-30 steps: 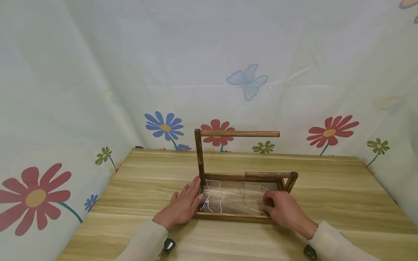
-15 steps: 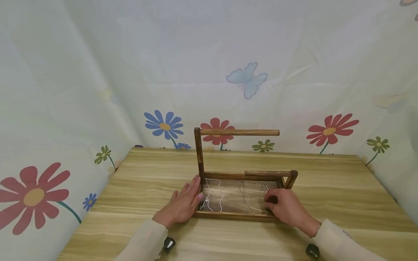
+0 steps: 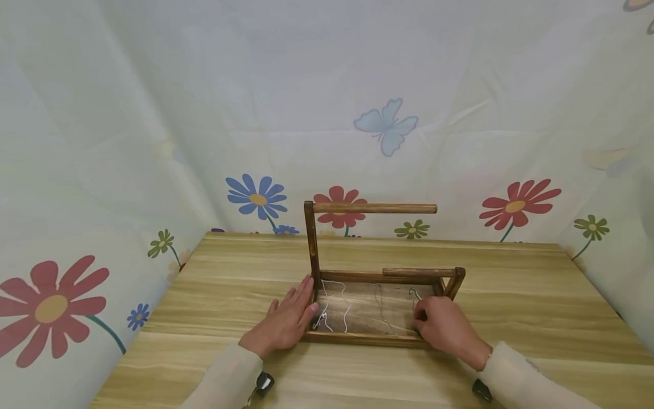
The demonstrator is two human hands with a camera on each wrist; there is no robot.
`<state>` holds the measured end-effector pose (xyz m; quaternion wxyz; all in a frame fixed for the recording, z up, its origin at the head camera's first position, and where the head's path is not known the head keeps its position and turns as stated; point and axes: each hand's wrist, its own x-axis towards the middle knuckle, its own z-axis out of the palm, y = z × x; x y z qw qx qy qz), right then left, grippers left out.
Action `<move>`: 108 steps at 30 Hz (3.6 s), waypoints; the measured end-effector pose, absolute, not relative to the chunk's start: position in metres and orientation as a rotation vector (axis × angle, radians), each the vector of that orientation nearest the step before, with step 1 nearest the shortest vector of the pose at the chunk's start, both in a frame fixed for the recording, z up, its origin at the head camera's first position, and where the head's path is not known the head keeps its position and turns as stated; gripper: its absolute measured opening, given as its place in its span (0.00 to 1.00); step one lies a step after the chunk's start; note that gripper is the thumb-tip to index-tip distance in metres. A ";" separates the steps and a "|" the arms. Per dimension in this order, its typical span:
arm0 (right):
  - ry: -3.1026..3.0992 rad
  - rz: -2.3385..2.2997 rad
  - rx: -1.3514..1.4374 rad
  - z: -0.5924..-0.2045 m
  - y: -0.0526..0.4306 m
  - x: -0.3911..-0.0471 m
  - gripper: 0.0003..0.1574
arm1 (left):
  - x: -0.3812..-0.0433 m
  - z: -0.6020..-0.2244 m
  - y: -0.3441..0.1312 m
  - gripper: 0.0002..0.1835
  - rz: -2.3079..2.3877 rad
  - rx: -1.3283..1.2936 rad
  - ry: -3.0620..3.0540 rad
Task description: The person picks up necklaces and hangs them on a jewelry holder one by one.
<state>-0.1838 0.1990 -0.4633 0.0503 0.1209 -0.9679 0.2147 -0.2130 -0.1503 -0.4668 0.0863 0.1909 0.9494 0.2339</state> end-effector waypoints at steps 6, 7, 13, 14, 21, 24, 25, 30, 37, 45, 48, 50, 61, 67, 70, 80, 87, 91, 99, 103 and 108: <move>-2.984 0.680 0.318 -0.463 0.195 -0.185 0.15 | -0.213 -0.468 -0.150 0.35 0.697 0.568 2.832; -2.994 0.686 0.312 -0.463 0.194 -0.185 0.16 | -0.213 -0.468 -0.150 0.35 0.698 0.569 2.832; -3.050 0.691 0.289 -0.463 0.190 -0.187 0.20 | -0.214 -0.470 -0.150 0.35 0.706 0.572 2.837; -3.050 0.687 0.296 -0.463 0.190 -0.187 0.20 | -0.214 -0.470 -0.150 0.35 0.706 0.572 2.838; -3.094 0.795 0.290 -0.464 0.189 -0.184 0.20 | -0.212 -0.471 -0.149 0.35 0.702 0.576 2.833; -3.050 0.880 0.308 -0.465 0.189 -0.181 0.16 | -0.213 -0.470 -0.149 0.35 0.701 0.585 2.832; -3.033 0.922 0.310 -0.464 0.189 -0.180 0.15 | -0.213 -0.470 -0.149 0.35 0.696 0.584 2.832; -2.973 1.132 0.274 -0.458 0.189 -0.175 0.09 | -0.215 -0.470 -0.150 0.35 0.687 0.574 2.833; -2.822 1.189 0.295 -0.456 0.190 -0.172 0.10 | -0.217 -0.473 -0.151 0.35 0.694 0.557 2.838; -2.709 1.497 0.372 -0.445 0.196 -0.172 0.05 | -0.215 -0.471 -0.150 0.35 0.692 0.563 2.838; -2.736 1.529 0.426 -0.438 0.199 -0.170 0.03 | -0.214 -0.469 -0.150 0.35 0.694 0.564 2.835; -2.752 1.510 0.477 -0.434 0.201 -0.170 0.04 | -0.213 -0.468 -0.150 0.35 0.695 0.566 2.835; -2.688 1.470 0.673 -0.408 0.203 -0.164 0.04 | -0.211 -0.466 -0.150 0.36 0.686 0.554 2.827; -2.592 1.388 0.767 -0.397 0.203 -0.163 0.08 | -0.210 -0.465 -0.150 0.35 0.677 0.556 2.834; -2.560 1.338 0.798 -0.393 0.204 -0.163 0.09 | -0.210 -0.465 -0.150 0.35 0.678 0.556 2.835; -2.556 1.370 0.771 -0.380 0.201 -0.164 0.08 | -0.210 -0.467 -0.149 0.35 0.681 0.555 2.841; -2.625 1.368 0.669 -0.367 0.196 -0.165 0.05 | -0.211 -0.466 -0.149 0.35 0.702 0.563 2.839; -2.640 1.359 0.632 -0.358 0.194 -0.167 0.04 | -0.211 -0.467 -0.149 0.35 0.706 0.568 2.838; -2.692 1.384 0.577 -0.341 0.192 -0.174 0.04 | -0.212 -0.465 -0.148 0.35 0.715 0.566 2.834; -2.689 1.400 0.591 -0.332 0.190 -0.177 0.04 | -0.211 -0.464 -0.148 0.35 0.714 0.559 2.829; -2.669 1.424 0.640 -0.322 0.187 -0.181 0.04 | -0.211 -0.465 -0.149 0.35 0.701 0.558 2.829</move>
